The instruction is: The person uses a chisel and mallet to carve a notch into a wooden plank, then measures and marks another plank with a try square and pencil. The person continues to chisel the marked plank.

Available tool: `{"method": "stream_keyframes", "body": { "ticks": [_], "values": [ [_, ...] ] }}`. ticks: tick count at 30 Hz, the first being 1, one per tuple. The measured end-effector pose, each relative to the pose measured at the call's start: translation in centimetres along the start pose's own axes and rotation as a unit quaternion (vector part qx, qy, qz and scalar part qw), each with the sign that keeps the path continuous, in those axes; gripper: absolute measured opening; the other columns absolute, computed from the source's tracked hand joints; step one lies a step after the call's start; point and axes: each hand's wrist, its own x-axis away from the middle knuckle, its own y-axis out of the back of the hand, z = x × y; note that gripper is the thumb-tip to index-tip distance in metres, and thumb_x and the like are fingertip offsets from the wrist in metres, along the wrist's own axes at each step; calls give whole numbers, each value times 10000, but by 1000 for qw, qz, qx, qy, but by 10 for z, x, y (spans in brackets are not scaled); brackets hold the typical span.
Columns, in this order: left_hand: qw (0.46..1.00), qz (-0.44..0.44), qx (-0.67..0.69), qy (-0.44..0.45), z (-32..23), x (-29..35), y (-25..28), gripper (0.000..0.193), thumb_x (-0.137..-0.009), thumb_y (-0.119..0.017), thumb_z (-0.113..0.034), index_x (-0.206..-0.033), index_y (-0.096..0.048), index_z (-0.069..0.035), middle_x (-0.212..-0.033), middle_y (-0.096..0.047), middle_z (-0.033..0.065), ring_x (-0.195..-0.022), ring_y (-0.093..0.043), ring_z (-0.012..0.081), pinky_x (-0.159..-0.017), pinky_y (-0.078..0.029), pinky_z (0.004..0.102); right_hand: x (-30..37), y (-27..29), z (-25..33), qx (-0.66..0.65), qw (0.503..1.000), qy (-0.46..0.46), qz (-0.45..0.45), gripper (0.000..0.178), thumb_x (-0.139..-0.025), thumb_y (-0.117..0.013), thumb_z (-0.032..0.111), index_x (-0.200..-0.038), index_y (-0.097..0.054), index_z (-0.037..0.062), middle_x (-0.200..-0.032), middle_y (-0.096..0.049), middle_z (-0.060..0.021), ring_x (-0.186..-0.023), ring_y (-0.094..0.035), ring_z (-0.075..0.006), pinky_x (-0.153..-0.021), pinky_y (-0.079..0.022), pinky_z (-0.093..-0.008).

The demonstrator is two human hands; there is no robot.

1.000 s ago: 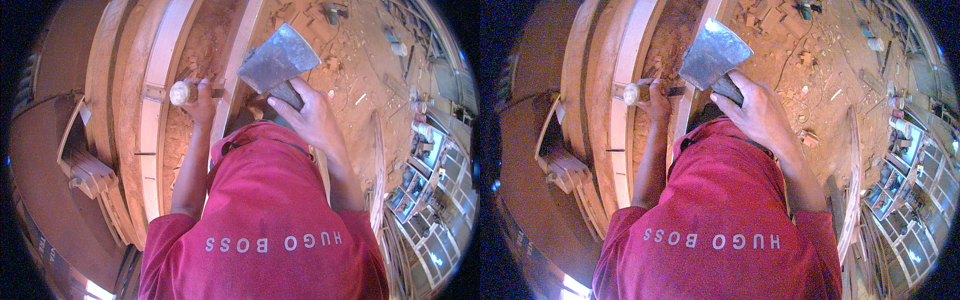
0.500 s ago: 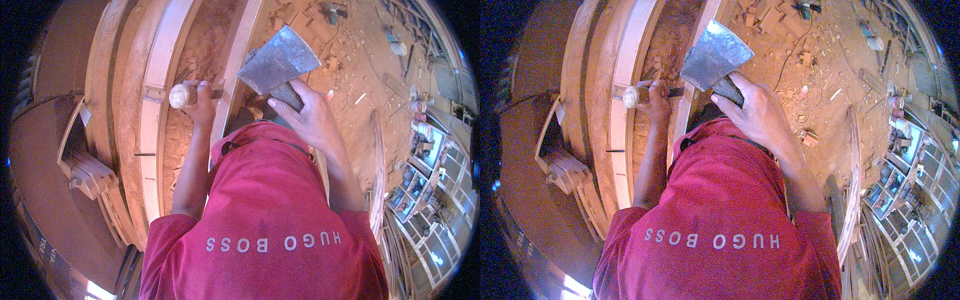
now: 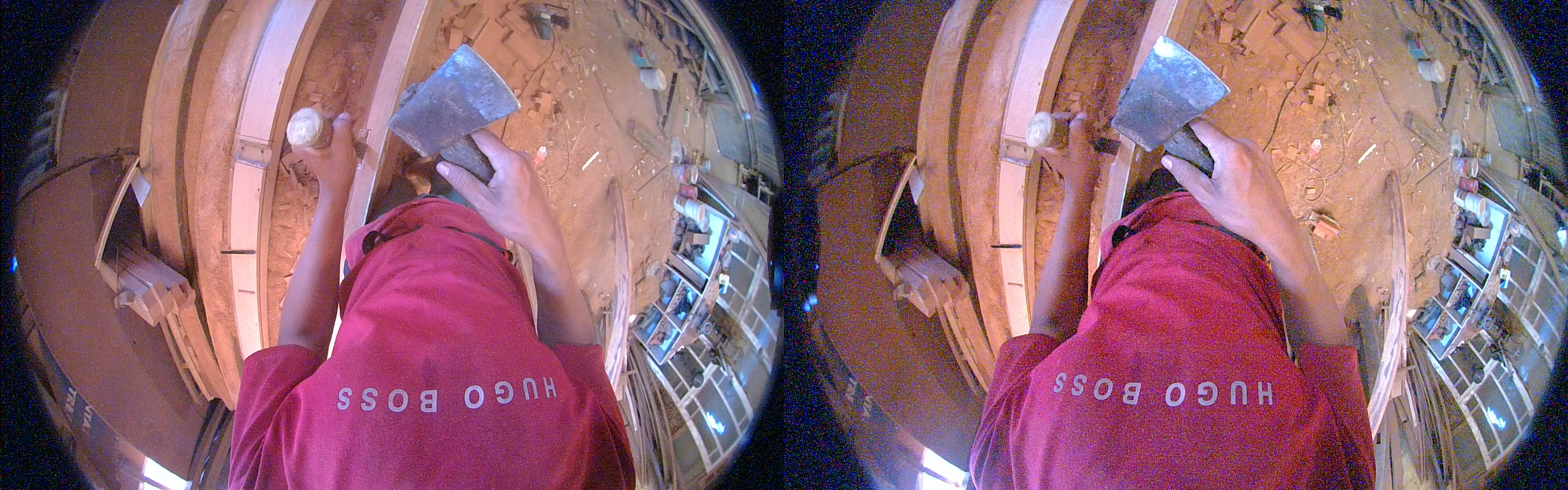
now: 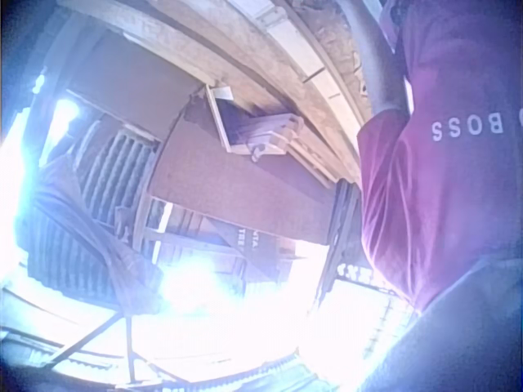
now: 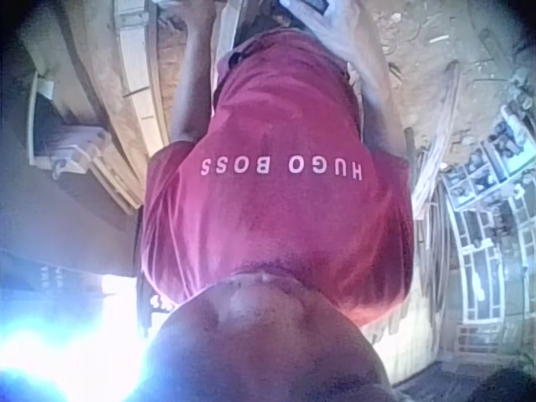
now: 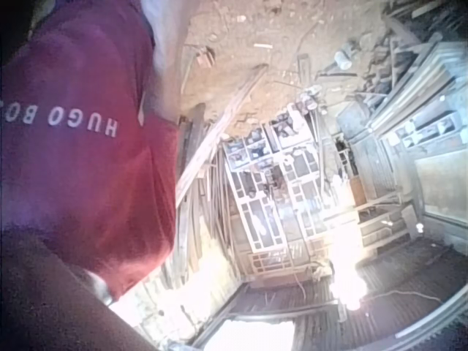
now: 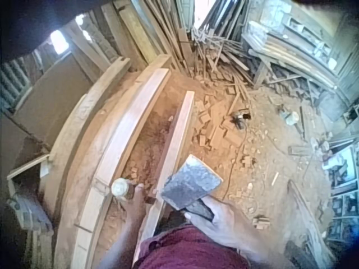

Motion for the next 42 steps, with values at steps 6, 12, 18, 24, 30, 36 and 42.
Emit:
{"method": "stream_keyframes", "body": {
  "ticks": [6, 12, 18, 24, 30, 36, 42],
  "values": [
    [999, -38, -25, -10, 1, 4, -2, 194, -849, -727, -28, -993, -597, -26, -875, -642, 45, -788, -631, 151, -717, -532, 324, 1, 0, 0, -3, 1000, 1, 7, 399, -904, -718, 346, -1140, -621, 40, -843, -689, -233, -806, -685, -427, -723, -540, -488],
    [999, -27, -36, -14, 22, 9, 16, 173, -855, -698, -11, -972, -574, -34, -837, -599, 34, -777, -590, 157, -724, -500, 323, -1, -3, -3, -12, 1000, 12, -7, 409, -906, -717, 343, -1157, -621, 34, -860, -691, -235, -818, -691, -423, -722, -543, -483],
    [999, -3, -41, -31, 16, 17, 15, 175, -848, -704, 3, -949, -564, -31, -877, -604, 50, -805, -585, 157, -762, -493, 345, -8, 5, 14, 1, 999, 34, 16, 416, -907, -708, 353, -1160, -616, 37, -893, -697, -226, -828, -688, -428, -720, -544, -495],
    [999, -3, 41, -35, 45, 18, 19, 314, -833, -737, -9, -1123, -615, -11, -1039, -665, 102, -971, -639, 224, -891, -500, 358, -27, 6, 42, 55, 983, 175, 24, 366, -926, -672, 341, -1134, -606, 47, -898, -703, -206, -829, -689, -421, -706, -556, -504],
    [926, -43, 373, -40, 79, 23, 8, 483, -804, -801, -109, -1217, -572, -7, -1177, -623, 111, -1079, -606, 225, -951, -483, 381, -41, 3, 87, 136, 955, 250, 78, 306, -921, -666, 312, -1089, -623, 61, -875, -706, -155, -759, -695, -376, -628, -558, -474],
    [992, 46, 91, -77, 73, 19, 31, 508, -811, -806, -127, -1239, -559, -8, -1187, -619, 107, -1086, -604, 222, -956, -483, 385, -56, 2, 100, 235, 925, 272, 121, 252, -917, -655, 278, -1053, -615, 69, -831, -703, -122, -702, -697, -351, -572, -559, -461],
    [991, 65, 36, -113, 77, 20, 28, 533, -817, -810, -145, -1260, -547, -9, -1198, -615, 103, -1093, -602, 219, -962, -484, 389, -46, -4, 105, 208, 927, 299, 83, 263, -913, -656, 263, -1089, -629, 69, -784, -693, -114, -663, -695, -336, -551, -548, -462]
  ]
}}
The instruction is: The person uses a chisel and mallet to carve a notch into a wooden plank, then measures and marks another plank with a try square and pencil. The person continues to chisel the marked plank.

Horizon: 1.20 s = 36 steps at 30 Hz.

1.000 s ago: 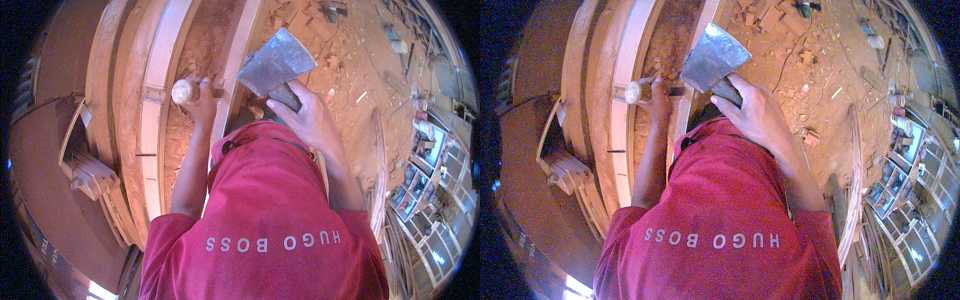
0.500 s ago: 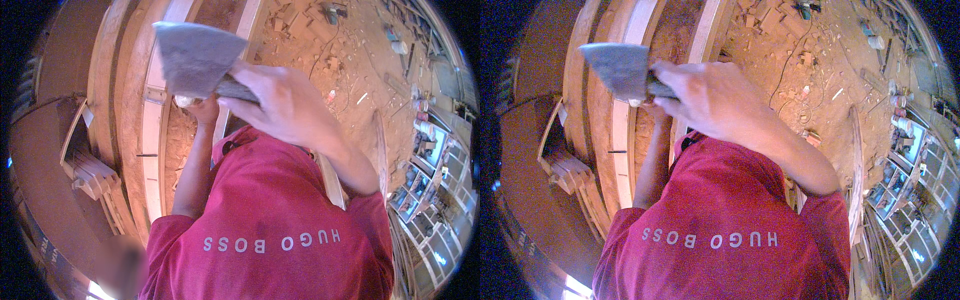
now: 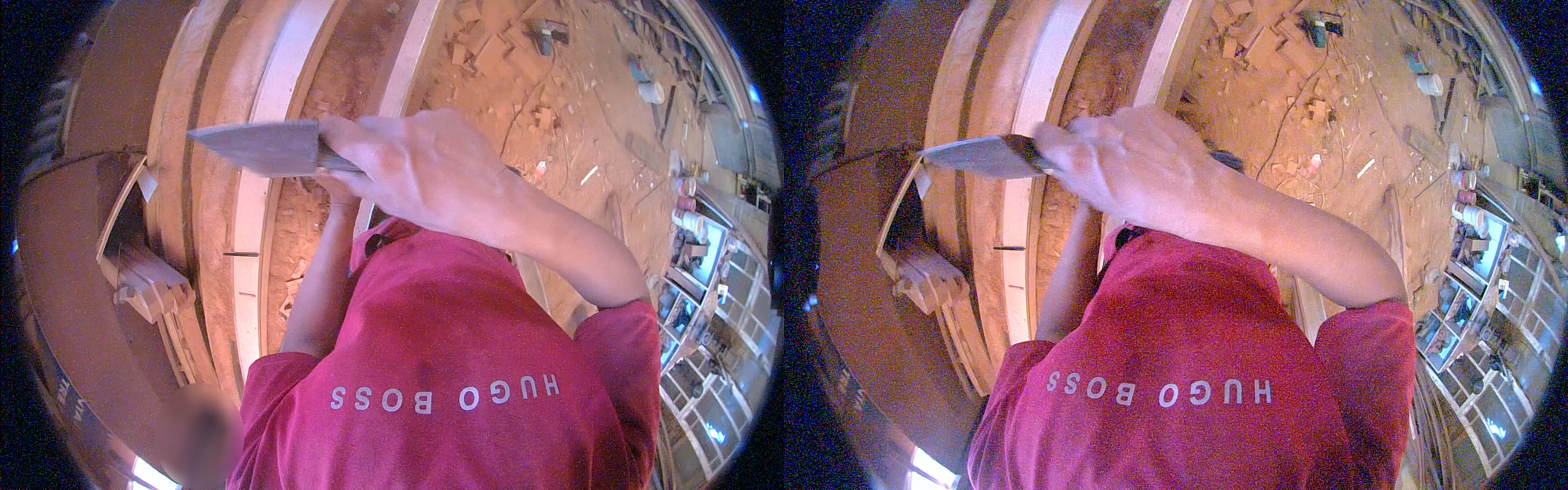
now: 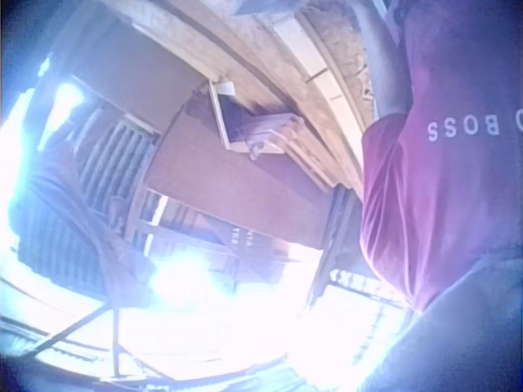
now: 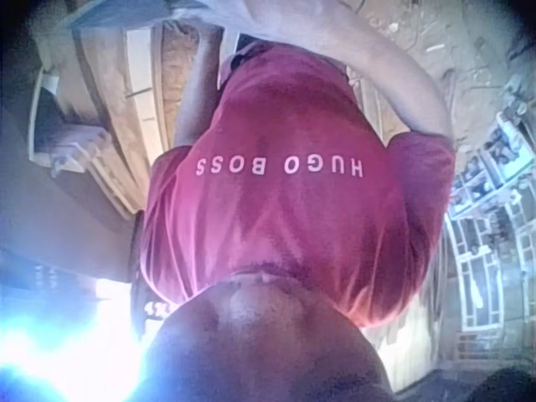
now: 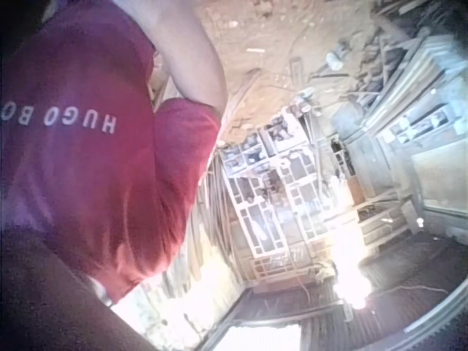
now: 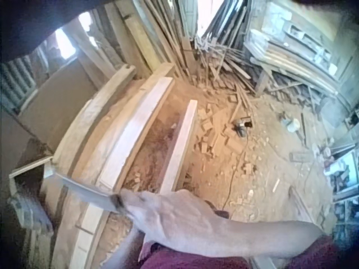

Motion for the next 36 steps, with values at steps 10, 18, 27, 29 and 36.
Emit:
{"method": "stream_keyframes", "body": {
  "ticks": [10, 18, 27, 29, 36],
  "values": [
    [997, 37, -61, -24, -17, -6, -2, 576, -827, -818, -175, -1295, -525, -10, -1215, -609, 96, -1106, -599, 215, -970, -485, 395, 4, 9, 7, -24, 999, 14, -42, 215, -932, -633, 244, -1035, -607, 58, -777, -699, -125, -668, -702, -334, -534, -553, -449],
    [998, -14, 56, -5, 1, 5, -8, 574, -842, -805, -131, -1322, -517, -4, -1267, -600, 113, -1157, -587, 230, -1006, -475, 402, 9, 7, -2, 12, 998, 20, -63, 271, -936, -608, 227, -1152, -603, 63, -741, -691, -130, -627, -700, -321, -499, -548, -446],
    [991, -12, 51, 123, 16, 8, 0, 581, -846, -763, -58, -1353, -483, -5, -1294, -582, 117, -1176, -579, 239, -1004, -481, 414, 14, -1, -14, 25, 1000, -16, -2, 241, -945, -627, 243, -1105, -599, 64, -820, -703, -144, -682, -711, -326, -542, -567, -445],
    [987, 3, -93, 131, 1, 2, -6, 576, -835, -761, -60, -1343, -494, -4, -1281, -590, 108, -1168, -584, 223, -991, -486, 399, 16, -1, -4, -7, 998, 8, -55, 245, -944, -628, 245, -1107, -601, 65, -838, -710, -148, -688, -711, -332, -553, -572, -447],
    [999, 29, -40, 3, -31, -13, -8, 397, -852, -738, -69, -1208, -562, -42, -1068, -642, 67, -930, -623, 181, -831, -521, 342, 24, -19, -28, 18, 996, -77, 42, 258, -938, -635, 270, -1106, -609, 76, -830, -706, -189, -727, -706, -370, -627, -575, -487]
  ]
}}
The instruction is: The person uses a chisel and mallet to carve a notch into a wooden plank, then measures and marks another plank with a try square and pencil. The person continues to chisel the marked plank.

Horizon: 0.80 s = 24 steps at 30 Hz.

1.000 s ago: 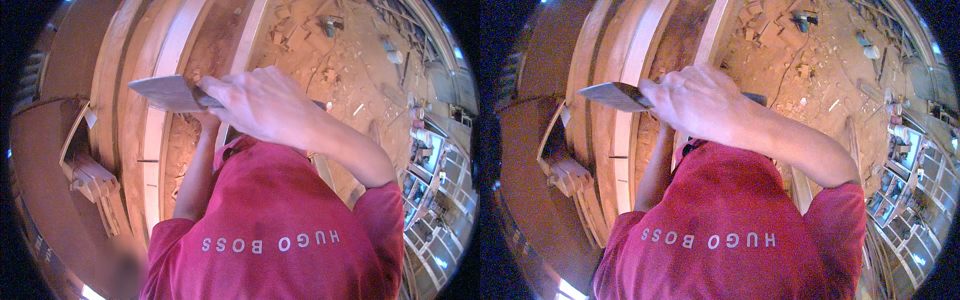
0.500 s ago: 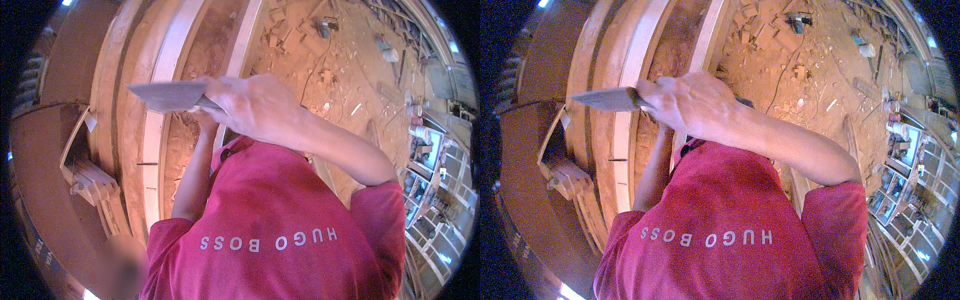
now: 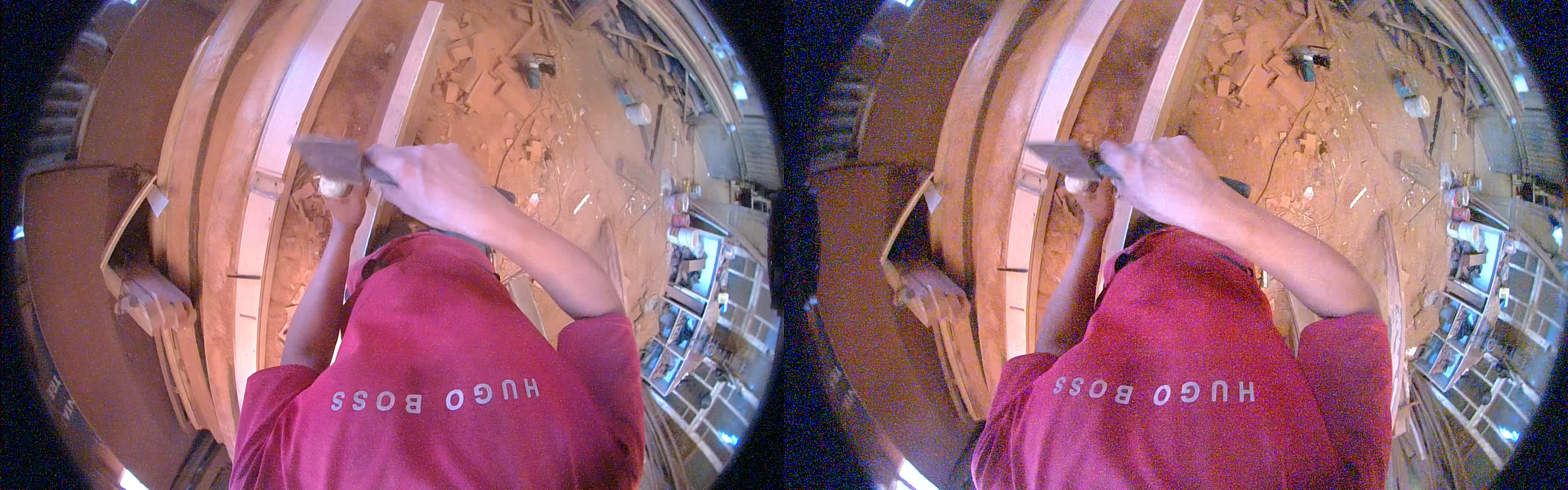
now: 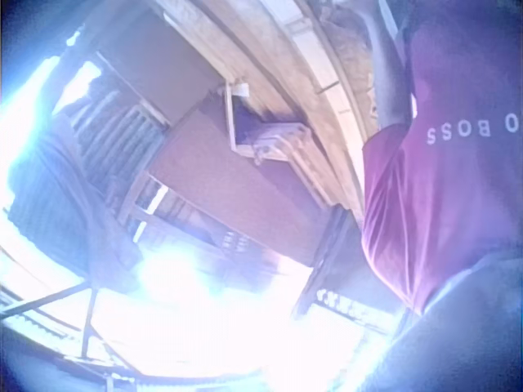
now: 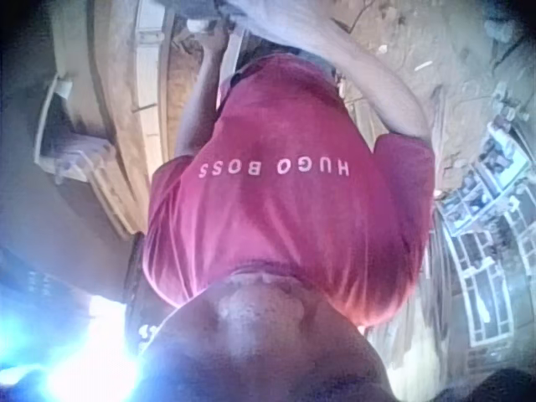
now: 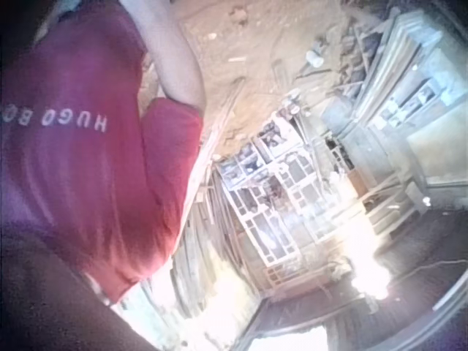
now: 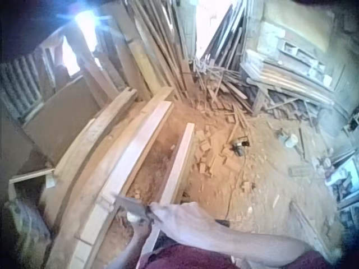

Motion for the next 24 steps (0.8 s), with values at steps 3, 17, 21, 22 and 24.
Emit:
{"method": "stream_keyframes", "body": {
  "ticks": [3, 17, 21, 22, 24],
  "values": [
    [962, -147, 139, 185, -10, -12, 4, 207, -913, -663, -67, -1099, -579, -31, -967, -624, 37, -783, -602, 141, -672, -503, 310, 11, 2, -3, -67, 997, -34, -23, 331, -930, -639, 324, -1081, -585, 34, -823, -695, -217, -768, -698, -425, -670, -570, -530],
    [950, -229, 139, 160, -21, -16, 47, 176, -885, -774, -87, -916, -602, -73, -735, -612, -15, -619, -576, 81, -558, -484, 258, 84, -37, -24, -336, 858, -387, -27, 305, -911, -731, 200, -1126, -631, 8, -825, -652, -47, -682, -591, -140, -635, -504, -338],
    [970, -151, 93, 164, -16, -12, 35, 178, -850, -809, -97, -903, -644, -58, -765, -634, -28, -699, -601, 76, -637, -503, 261, 82, -49, -28, -306, 883, -353, -44, 306, -913, -729, 173, -1149, -634, 2, -826, -645, -40, -686, -585, -122, -638, -495, -301],
    [971, -154, 91, 156, -18, -11, 35, 177, -848, -810, -99, -890, -644, -54, -768, -636, -24, -697, -600, 75, -638, -503, 259, 78, -47, -24, -303, 882, -360, -32, 306, -912, -729, 167, -1151, -633, 1, -840, -656, -48, -703, -590, -118, -650, -498, -299],
    [973, -153, 96, 143, -32, -12, 30, 178, -845, -813, -103, -866, -645, -48, -773, -641, -18, -693, -597, 73, -640, -502, 257, 71, -40, -14, -300, 883, -360, -25, 310, -909, -732, 160, -1155, -634, 0, -878, -678, -67, -740, -602, -113, -679, -506, -300]
  ]
}}
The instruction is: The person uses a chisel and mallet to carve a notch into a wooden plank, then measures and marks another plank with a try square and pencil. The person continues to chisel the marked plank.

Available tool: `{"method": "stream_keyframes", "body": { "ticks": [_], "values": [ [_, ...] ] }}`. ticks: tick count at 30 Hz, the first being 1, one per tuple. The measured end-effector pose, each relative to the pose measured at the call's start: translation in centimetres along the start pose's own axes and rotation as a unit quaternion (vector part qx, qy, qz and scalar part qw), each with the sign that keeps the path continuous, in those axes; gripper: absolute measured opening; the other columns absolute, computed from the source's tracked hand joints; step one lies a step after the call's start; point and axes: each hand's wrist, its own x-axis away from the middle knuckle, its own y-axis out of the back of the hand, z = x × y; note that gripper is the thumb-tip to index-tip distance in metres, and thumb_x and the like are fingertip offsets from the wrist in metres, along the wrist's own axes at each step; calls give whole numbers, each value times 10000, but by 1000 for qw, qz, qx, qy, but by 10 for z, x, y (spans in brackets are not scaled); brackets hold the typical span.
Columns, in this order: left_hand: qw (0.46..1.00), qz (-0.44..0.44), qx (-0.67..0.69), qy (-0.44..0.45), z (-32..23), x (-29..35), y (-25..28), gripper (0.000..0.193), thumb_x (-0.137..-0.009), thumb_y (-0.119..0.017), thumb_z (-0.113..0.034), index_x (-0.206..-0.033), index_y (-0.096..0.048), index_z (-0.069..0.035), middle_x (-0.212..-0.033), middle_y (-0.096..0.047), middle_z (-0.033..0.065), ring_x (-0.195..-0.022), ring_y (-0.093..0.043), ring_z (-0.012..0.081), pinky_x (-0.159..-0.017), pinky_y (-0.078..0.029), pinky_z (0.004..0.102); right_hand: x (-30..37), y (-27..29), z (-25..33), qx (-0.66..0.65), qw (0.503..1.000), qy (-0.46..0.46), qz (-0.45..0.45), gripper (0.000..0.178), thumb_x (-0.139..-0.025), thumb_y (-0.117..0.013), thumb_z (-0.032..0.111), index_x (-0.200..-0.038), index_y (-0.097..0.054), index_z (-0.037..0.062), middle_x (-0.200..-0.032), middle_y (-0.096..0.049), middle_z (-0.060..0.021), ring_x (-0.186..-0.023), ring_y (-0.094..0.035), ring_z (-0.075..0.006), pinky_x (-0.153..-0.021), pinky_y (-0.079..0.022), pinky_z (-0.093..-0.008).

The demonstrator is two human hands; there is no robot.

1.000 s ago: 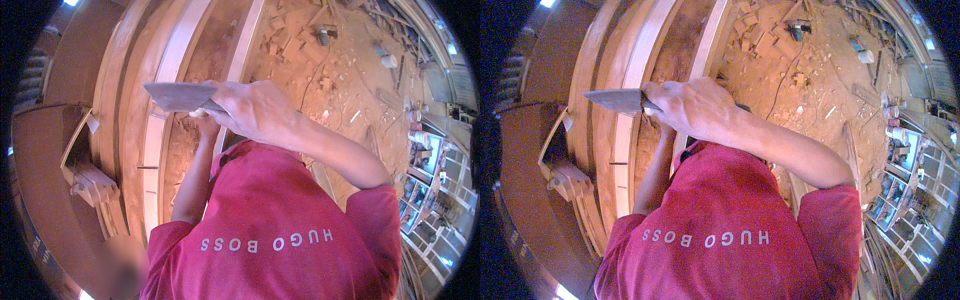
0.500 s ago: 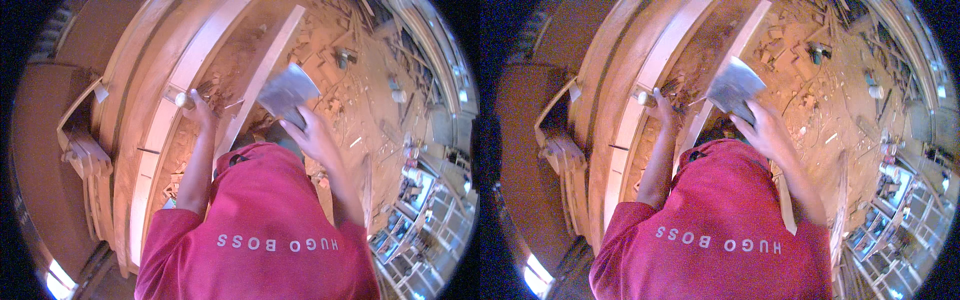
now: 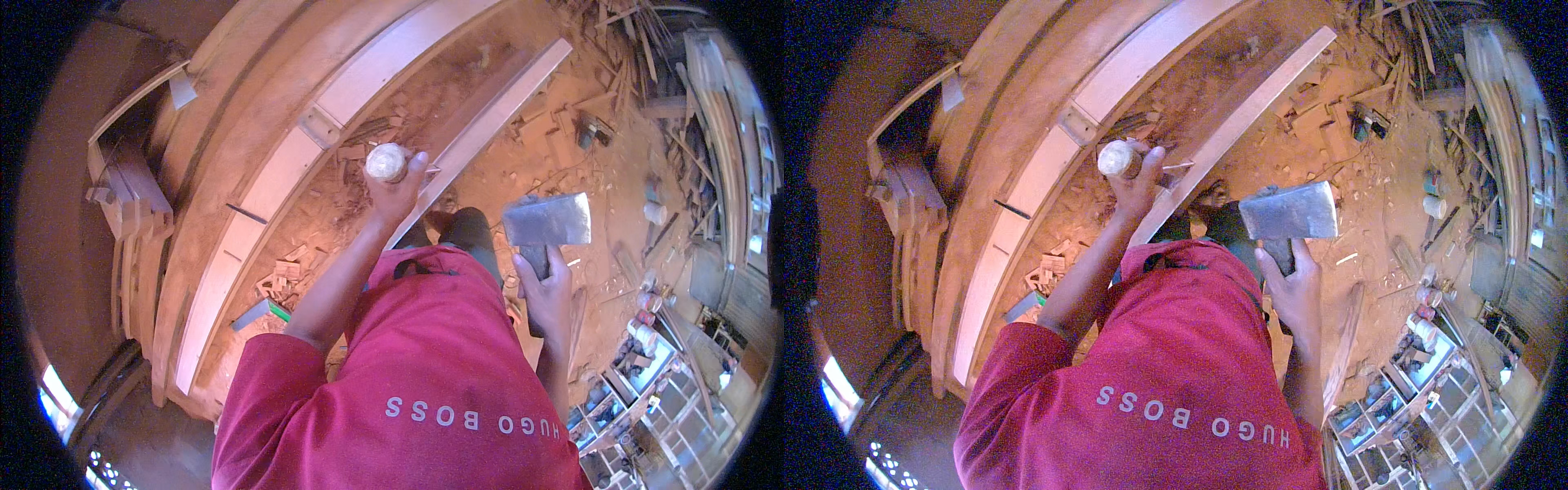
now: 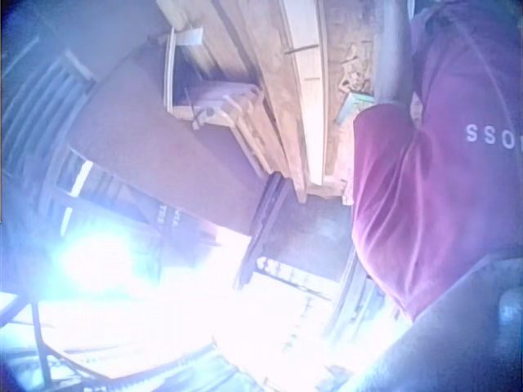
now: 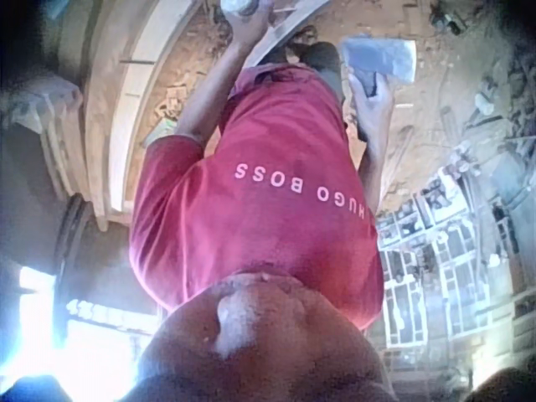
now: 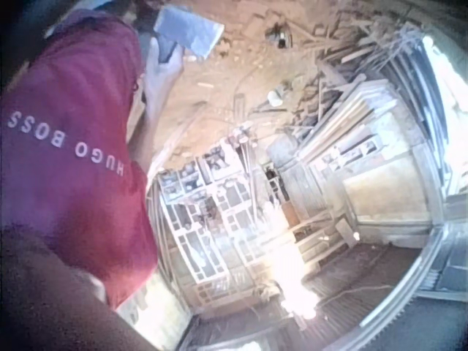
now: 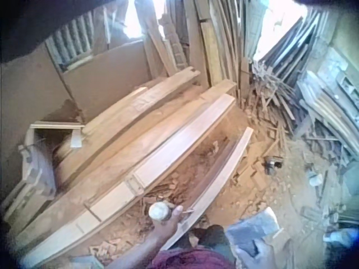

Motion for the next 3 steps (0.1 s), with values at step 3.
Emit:
{"method": "stream_keyframes", "body": {
  "ticks": [3],
  "values": [
    [999, -11, -4, -30, 0, 2, -3, 163, -853, -799, -94, -891, -651, -38, -778, -648, -6, -706, -612, 83, -647, -508, 260, -3, -3, 13, 3, 999, 32, 5, 350, -904, -747, 169, -1188, -632, 0, -966, -716, -104, -840, -646, -127, -768, -526, -297]
  ]
}}
